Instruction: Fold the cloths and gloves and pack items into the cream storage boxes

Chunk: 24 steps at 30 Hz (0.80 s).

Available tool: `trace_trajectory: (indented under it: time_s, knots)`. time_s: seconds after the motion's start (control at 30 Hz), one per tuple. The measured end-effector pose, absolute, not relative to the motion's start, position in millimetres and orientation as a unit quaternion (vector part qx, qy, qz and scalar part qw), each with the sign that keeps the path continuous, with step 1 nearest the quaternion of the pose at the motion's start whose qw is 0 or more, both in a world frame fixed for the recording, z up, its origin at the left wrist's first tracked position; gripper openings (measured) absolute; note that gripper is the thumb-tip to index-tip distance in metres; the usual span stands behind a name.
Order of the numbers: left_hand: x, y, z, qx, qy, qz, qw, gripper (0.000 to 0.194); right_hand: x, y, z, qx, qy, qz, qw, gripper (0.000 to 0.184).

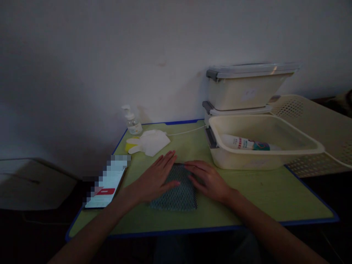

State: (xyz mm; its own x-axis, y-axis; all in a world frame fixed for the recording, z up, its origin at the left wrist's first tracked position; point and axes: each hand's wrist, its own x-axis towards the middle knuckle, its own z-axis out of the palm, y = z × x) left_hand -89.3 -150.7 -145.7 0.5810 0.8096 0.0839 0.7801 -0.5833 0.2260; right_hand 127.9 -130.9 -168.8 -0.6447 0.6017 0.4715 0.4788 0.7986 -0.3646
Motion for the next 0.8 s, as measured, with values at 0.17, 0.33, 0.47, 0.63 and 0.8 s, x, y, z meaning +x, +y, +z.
trace_trajectory:
  time_s: [0.17, 0.33, 0.47, 0.63, 0.8]
  knots:
    - [-104, -168, -164, 0.895, 0.439, 0.027, 0.071, 0.072, 116, -141, -168, -0.261, -0.948, 0.112, 0.143, 0.063]
    - [-105, -169, -181, 0.895, 0.441, 0.028, 0.068, 0.072, 118, -143, -171, -0.262, -0.952, 0.142, 0.074, 0.075]
    - [-100, -168, -181, 0.892, 0.445, 0.032, 0.066, 0.071, 121, -140, -165, -0.266, -0.951, 0.147, 0.056, 0.077]
    - [-81, -160, -182, 0.892, 0.445, 0.047, 0.064, 0.071, 132, -131, -156, -0.283, -0.948, 0.142, 0.02, 0.08]
    - [-64, -150, -188, 0.89, 0.444, 0.079, 0.068, 0.071, 144, -132, -153, -0.311, -0.943, 0.115, 0.034, 0.081]
